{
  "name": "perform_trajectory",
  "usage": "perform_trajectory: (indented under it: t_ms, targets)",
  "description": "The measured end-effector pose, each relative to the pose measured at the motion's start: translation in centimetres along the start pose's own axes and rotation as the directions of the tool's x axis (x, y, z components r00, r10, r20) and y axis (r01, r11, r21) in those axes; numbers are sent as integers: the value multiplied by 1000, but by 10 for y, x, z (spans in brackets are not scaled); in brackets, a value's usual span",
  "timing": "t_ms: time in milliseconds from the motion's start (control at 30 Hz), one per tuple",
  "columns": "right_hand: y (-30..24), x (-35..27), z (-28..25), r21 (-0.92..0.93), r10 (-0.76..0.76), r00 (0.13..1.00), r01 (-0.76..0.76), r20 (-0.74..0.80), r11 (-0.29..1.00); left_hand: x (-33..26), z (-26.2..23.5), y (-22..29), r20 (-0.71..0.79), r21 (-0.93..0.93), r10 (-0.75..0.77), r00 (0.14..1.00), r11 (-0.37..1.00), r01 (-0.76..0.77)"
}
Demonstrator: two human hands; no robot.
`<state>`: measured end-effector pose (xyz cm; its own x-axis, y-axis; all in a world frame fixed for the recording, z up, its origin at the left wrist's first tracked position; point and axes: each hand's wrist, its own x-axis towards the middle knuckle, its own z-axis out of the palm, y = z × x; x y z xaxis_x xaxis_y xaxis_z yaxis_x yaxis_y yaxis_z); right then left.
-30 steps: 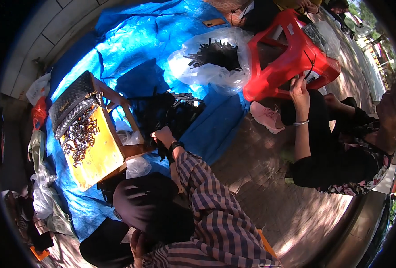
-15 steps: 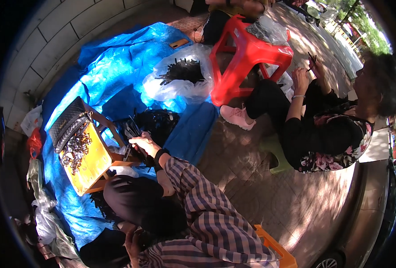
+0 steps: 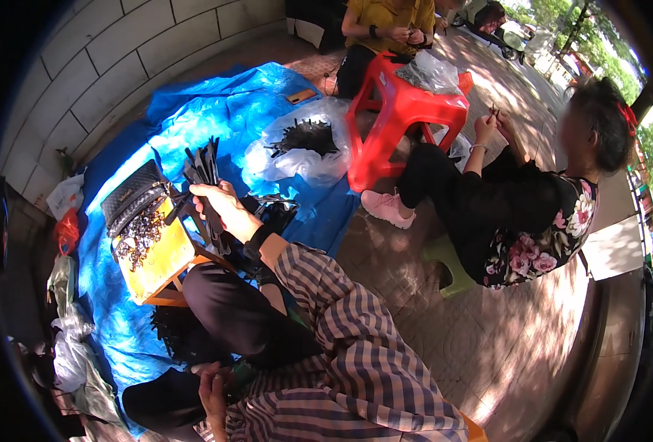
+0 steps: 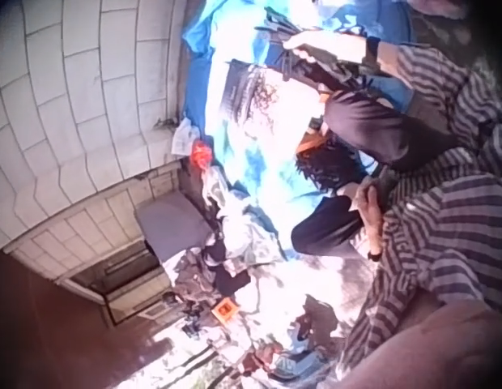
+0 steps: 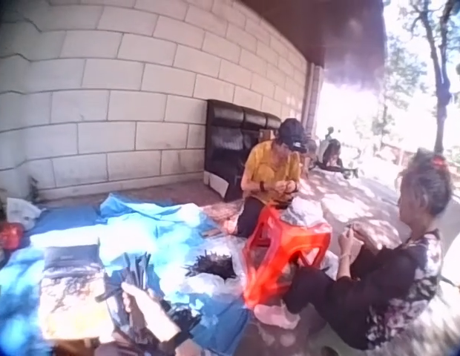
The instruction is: Manually assembling small black straps or buckles, likely as part of a shoe manufacturing process.
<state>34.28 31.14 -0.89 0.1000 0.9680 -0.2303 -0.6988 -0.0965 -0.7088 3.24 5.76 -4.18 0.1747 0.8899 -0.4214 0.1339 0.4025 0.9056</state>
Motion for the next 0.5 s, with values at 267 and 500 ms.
perform_trajectory:
  t_ms: [267,500]
  targets:
    - [-12,-84,108,-244,-104,949,181,298,953,-32,-8,-1,-129,-221,38,991,973,-66]
    - [27,-155,93,-347,311,916,-214,253,913,-26,-13,36,-150,-272,175,973,939,-211]
